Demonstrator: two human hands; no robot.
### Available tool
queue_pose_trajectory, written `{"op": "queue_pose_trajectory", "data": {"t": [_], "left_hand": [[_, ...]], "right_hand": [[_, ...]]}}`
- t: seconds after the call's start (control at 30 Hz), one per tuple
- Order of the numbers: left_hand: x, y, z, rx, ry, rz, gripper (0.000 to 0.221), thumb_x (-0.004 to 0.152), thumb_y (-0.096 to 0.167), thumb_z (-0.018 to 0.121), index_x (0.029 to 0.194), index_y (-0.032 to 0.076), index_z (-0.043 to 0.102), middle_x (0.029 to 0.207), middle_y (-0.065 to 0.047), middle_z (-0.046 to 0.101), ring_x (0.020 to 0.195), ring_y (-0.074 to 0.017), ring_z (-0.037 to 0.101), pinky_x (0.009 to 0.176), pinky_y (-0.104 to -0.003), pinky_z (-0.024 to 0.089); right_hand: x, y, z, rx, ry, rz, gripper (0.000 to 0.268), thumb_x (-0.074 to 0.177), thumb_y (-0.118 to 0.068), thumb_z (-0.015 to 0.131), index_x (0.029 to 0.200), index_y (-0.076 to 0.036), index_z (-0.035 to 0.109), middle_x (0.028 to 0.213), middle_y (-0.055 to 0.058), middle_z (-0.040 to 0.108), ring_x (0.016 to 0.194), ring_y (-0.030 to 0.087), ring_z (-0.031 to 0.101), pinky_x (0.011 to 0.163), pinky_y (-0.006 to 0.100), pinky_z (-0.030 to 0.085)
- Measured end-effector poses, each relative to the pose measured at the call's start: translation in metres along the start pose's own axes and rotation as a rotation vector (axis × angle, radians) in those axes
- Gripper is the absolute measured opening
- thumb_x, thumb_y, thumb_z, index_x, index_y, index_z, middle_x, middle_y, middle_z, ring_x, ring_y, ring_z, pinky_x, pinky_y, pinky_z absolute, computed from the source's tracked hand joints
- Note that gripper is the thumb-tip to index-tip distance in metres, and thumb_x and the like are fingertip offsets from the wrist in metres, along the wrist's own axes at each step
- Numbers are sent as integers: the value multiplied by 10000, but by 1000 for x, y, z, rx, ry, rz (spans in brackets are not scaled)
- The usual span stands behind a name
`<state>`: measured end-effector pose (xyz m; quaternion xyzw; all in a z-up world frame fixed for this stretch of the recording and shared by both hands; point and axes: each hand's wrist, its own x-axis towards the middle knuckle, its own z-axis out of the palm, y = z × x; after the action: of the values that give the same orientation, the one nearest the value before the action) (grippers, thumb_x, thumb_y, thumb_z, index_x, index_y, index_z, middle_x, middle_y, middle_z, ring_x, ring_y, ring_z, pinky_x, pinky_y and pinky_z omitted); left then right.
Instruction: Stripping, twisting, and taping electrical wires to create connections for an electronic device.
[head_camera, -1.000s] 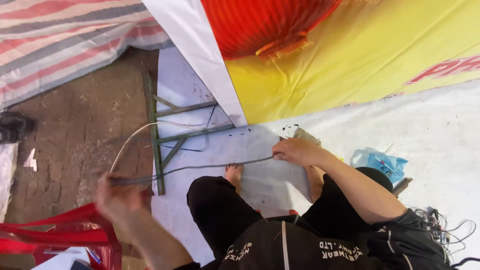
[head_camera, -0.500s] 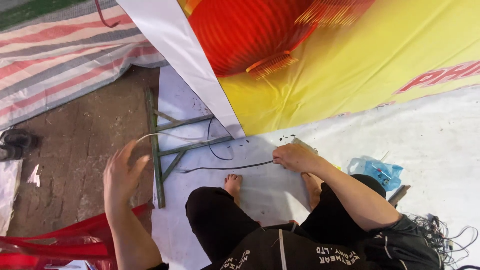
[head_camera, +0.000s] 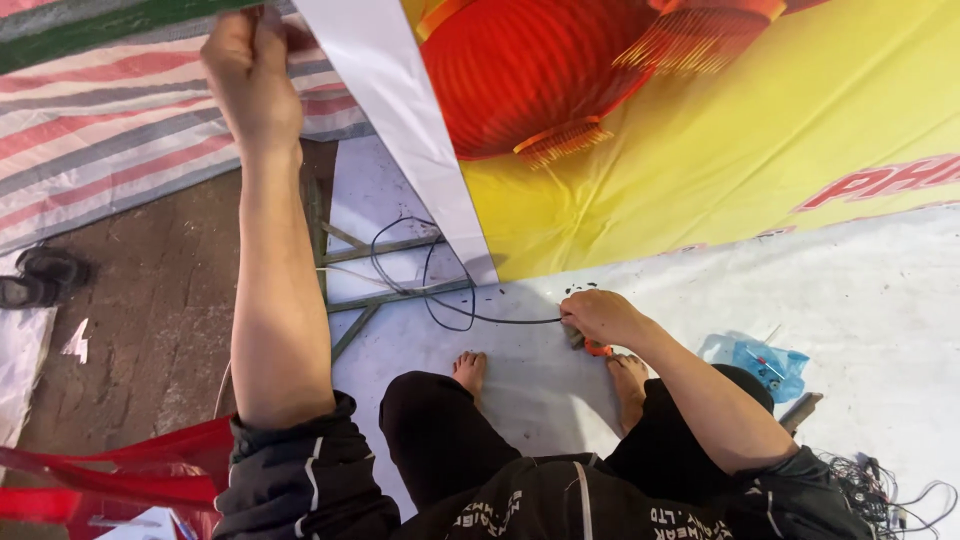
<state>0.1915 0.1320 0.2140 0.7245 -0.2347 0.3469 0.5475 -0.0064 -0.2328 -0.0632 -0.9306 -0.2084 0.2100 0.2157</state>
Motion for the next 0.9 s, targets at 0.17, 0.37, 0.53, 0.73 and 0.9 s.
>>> {"op": "queue_pose_trajectory", "data": {"t": [0.17, 0.37, 0.53, 0.73, 0.9], "left_hand": [[-16, -2, 4, 5, 36, -147, 210, 1088, -23, 511, 1102, 8, 718, 659, 4, 532, 477, -63, 400, 406, -228, 339], [-67, -5, -12, 16, 64, -243, 269, 1097, 185, 530, 1126, 8, 730, 594, -3, 446, 502, -94, 410, 499, -238, 312], [-146, -9, 14, -134, 356, -407, 246, 1003, 90, 550, 1188, -6, 679, 752, -85, 567, 620, -103, 584, 543, -212, 523], [-257, 12, 90, -360, 79, -595, 292, 977, 173, 672, 1260, 102, 655, 1101, -73, 669, 1023, -148, 603, 945, -290, 464], [-297, 30, 127, 563, -832, -74, 305, 887, 389, 717, 1173, 284, 702, 995, 54, 642, 1001, -218, 594, 824, -449, 513]], "right_hand": [[-1, 11, 0, -8, -13, 22, 247, 931, -274, 644, 798, -68, 670, 808, 48, 722, 744, 282, 681, 703, 407, 524], [3, 16, -2, -33, -64, -11, 239, 976, -290, 595, 863, -92, 665, 833, 100, 719, 809, 330, 711, 731, 447, 564], [2, -6, -37, 73, -138, 89, 286, 1071, -320, 475, 973, -164, 694, 843, 77, 712, 863, 260, 741, 773, 388, 603], [-17, -8, -59, 339, 346, -53, 110, 948, -169, 660, 981, -85, 721, 875, 193, 744, 848, 450, 725, 731, 547, 579], [-24, -1, -55, -50, 530, -275, 15, 908, -185, 722, 902, -171, 721, 839, 39, 699, 835, 304, 711, 737, 466, 572]]}}
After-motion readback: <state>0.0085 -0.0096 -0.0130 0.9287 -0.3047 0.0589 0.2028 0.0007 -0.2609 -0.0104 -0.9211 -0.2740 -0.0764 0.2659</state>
